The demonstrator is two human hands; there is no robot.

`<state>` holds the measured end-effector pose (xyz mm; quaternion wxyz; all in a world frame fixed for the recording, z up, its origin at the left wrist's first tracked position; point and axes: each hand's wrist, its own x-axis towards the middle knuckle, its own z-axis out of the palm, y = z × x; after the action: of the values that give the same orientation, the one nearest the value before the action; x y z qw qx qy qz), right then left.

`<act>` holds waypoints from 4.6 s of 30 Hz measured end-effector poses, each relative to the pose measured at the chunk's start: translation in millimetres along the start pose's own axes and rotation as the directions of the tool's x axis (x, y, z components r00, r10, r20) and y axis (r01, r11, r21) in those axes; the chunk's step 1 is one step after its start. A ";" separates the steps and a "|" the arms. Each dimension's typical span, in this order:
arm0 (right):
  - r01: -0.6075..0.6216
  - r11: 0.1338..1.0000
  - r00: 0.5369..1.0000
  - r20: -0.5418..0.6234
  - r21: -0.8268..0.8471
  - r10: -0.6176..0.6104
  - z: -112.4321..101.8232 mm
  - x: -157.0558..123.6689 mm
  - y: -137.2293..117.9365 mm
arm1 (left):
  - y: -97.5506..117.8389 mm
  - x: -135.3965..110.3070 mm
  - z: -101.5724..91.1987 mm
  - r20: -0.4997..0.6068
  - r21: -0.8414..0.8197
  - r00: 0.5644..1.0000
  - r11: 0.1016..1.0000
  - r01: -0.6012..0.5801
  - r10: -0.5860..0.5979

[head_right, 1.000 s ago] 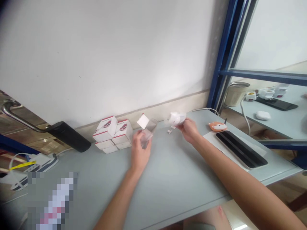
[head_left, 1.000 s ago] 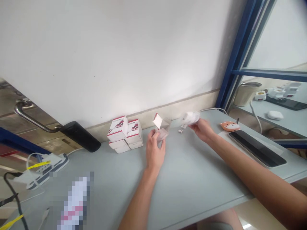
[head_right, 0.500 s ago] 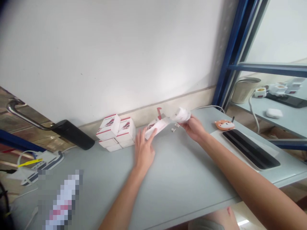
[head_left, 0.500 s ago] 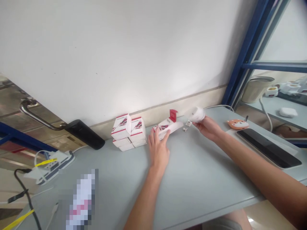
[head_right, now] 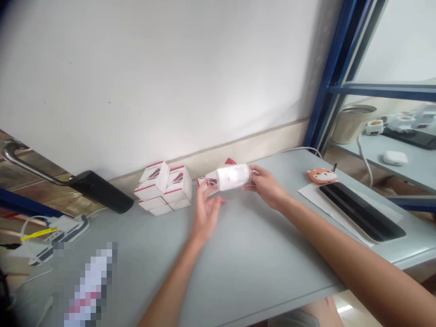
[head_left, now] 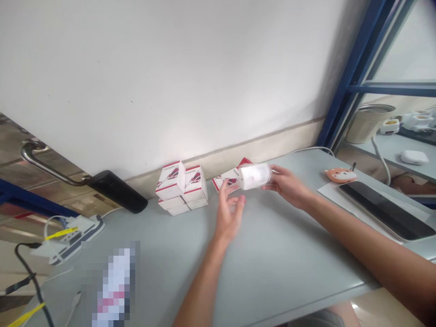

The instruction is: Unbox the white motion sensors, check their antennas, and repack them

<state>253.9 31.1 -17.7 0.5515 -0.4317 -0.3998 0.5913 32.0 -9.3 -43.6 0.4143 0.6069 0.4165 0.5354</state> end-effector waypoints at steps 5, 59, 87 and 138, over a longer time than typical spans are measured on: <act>0.044 0.987 0.999 0.024 -0.152 -0.040 18.7 -15.5 -3.4 | 5.9 4.0 2.3 0.146 -0.506 0.933 0.785 0.356 -0.329; 0.307 0.199 0.915 0.231 -0.931 -0.330 -34.8 14.8 0.4 | 16.4 10.6 -15.5 0.208 -0.764 0.813 0.429 0.482 -0.544; 0.372 0.749 0.912 0.367 -0.548 -0.184 19.7 -26.8 -14.5 | 11.8 3.2 -15.8 0.270 -0.513 0.875 0.709 0.484 -0.402; 0.409 0.808 0.910 -0.258 0.423 -0.325 -87.9 33.4 -54.6 | 22.8 -40.1 1.1 0.242 -0.445 0.923 0.811 0.379 -0.299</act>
<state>353.7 68.0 4.8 0.7758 -0.2497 -0.2716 0.5118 31.2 -54.4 -34.3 0.6736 0.4405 0.3365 0.4889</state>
